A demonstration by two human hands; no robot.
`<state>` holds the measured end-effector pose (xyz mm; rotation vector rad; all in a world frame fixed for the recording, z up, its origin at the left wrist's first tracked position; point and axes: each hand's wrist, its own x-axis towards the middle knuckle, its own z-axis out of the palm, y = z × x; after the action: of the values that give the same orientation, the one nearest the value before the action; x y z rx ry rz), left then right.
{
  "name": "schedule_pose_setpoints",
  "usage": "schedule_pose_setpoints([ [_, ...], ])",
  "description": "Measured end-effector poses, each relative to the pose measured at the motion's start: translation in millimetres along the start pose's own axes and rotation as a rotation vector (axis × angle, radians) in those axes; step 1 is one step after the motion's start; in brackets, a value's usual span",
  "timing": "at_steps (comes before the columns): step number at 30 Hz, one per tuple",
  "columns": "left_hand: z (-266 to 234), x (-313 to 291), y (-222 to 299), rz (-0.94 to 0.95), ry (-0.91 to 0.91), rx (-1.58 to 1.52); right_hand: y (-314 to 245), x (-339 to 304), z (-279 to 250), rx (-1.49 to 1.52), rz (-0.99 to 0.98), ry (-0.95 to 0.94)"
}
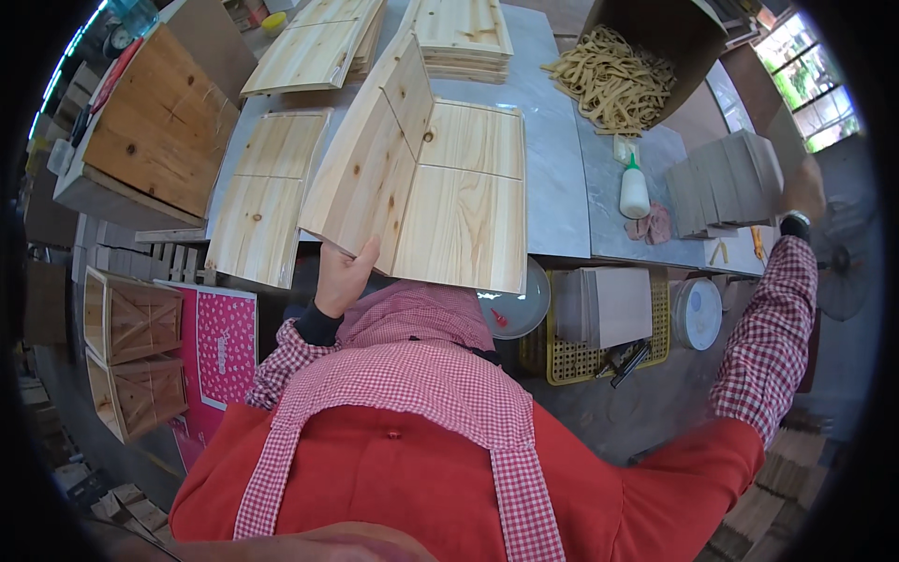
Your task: Assembling wooden boxes by applying wood glue to joints and securing them with a pneumatic nail gun.
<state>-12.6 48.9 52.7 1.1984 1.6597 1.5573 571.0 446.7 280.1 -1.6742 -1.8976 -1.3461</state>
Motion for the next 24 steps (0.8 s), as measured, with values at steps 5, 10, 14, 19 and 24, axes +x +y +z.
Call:
schedule_pose_setpoints([
  [5,-2,-2,0,-0.067,-0.058,0.017,-90,72,-45,0.011,-0.410,0.282],
  [10,0,-1,-1,-0.071,-0.017,0.014,-307,-8,-132,0.937,-0.473,-0.056],
  [14,3,0,2,0.032,0.099,0.000,-396,-73,-163,1.025,-0.593,-0.258],
  [19,4,0,5,-0.031,0.086,-0.008,-396,-77,-162,1.010,-0.626,-0.136],
  [24,4,0,5,-0.057,0.066,-0.018,-404,-52,-135,1.005,-0.583,-0.142],
])
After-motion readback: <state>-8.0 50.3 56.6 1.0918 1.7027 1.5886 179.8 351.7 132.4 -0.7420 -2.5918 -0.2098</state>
